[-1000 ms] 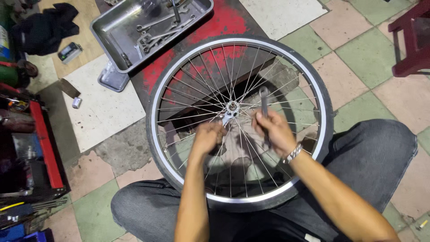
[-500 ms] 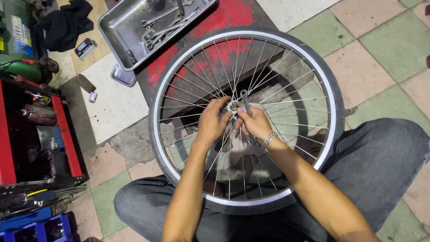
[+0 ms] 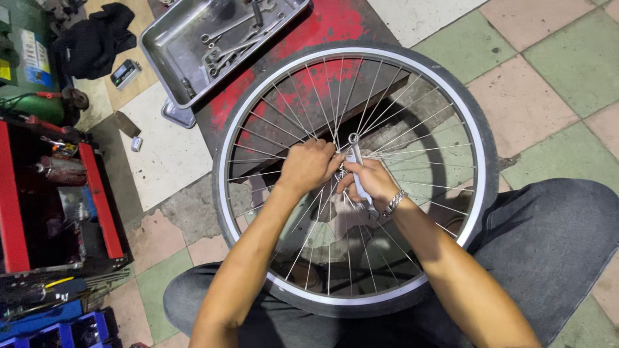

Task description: The person sits on the floor and uses a wrench to tighten the nuts on the hub of a bicycle wheel. They rotate the wheel to access different nuts and later use a screwdriver to adjust the hub mechanism.

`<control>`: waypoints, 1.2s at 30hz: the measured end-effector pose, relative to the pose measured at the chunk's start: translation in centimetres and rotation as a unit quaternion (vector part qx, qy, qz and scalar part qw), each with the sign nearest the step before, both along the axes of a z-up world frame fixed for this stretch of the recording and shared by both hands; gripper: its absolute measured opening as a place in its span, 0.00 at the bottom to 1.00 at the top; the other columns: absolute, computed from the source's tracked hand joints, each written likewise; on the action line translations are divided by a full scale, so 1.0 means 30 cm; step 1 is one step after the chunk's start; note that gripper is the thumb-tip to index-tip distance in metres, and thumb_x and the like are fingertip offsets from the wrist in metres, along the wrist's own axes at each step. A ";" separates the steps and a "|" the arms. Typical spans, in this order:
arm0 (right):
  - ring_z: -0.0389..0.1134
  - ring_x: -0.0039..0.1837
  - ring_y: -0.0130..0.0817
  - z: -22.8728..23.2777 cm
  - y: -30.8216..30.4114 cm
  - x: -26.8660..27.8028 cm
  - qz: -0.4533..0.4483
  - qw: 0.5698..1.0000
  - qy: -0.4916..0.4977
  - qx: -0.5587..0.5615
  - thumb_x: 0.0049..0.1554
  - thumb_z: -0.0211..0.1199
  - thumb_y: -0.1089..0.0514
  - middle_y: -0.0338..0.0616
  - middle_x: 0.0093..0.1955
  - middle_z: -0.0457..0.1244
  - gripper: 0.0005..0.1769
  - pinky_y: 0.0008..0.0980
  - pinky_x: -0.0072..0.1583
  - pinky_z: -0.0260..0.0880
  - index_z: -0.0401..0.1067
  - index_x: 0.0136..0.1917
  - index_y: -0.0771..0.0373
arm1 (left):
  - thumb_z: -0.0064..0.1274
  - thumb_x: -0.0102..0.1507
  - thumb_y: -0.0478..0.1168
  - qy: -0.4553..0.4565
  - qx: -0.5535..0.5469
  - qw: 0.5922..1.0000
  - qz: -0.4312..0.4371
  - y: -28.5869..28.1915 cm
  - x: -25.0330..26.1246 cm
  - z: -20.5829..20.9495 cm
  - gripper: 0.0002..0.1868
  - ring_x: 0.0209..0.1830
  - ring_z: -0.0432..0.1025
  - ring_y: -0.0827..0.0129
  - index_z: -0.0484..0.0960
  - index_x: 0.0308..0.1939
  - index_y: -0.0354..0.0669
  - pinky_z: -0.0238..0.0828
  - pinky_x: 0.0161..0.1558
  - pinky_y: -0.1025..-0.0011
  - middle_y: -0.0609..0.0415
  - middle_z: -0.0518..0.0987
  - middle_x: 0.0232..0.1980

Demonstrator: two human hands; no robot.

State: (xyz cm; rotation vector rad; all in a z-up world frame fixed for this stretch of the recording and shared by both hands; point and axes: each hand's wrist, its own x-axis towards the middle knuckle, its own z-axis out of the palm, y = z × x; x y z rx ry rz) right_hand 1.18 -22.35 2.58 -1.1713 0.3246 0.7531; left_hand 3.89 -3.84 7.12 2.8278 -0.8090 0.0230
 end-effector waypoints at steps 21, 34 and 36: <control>0.63 0.25 0.29 0.009 -0.023 0.016 0.020 0.998 0.019 0.058 0.66 0.49 0.47 0.62 0.36 0.70 0.29 0.27 0.28 0.63 0.65 0.72 0.68 | 0.55 0.67 0.52 -0.002 -0.028 0.999 -0.019 0.021 -0.010 0.022 0.17 0.35 0.76 0.52 0.77 0.36 0.43 0.71 0.36 0.56 0.49 0.78 0.32; 0.64 0.24 0.30 -0.001 -0.031 0.023 0.011 0.995 0.027 0.099 0.64 0.48 0.45 0.61 0.34 0.70 0.26 0.26 0.27 0.64 0.67 0.70 0.57 | 0.52 0.63 0.47 -0.055 -0.012 0.997 -0.059 0.021 -0.010 0.009 0.13 0.34 0.76 0.54 0.76 0.37 0.39 0.72 0.33 0.58 0.48 0.78 0.32; 0.64 0.24 0.30 -0.002 -0.026 0.017 0.011 0.995 0.029 0.099 0.65 0.47 0.45 0.62 0.35 0.70 0.26 0.26 0.28 0.64 0.66 0.69 0.60 | 0.50 0.66 0.46 -0.055 -0.003 0.997 -0.054 0.013 -0.011 0.000 0.13 0.36 0.76 0.55 0.76 0.37 0.40 0.73 0.35 0.59 0.48 0.78 0.33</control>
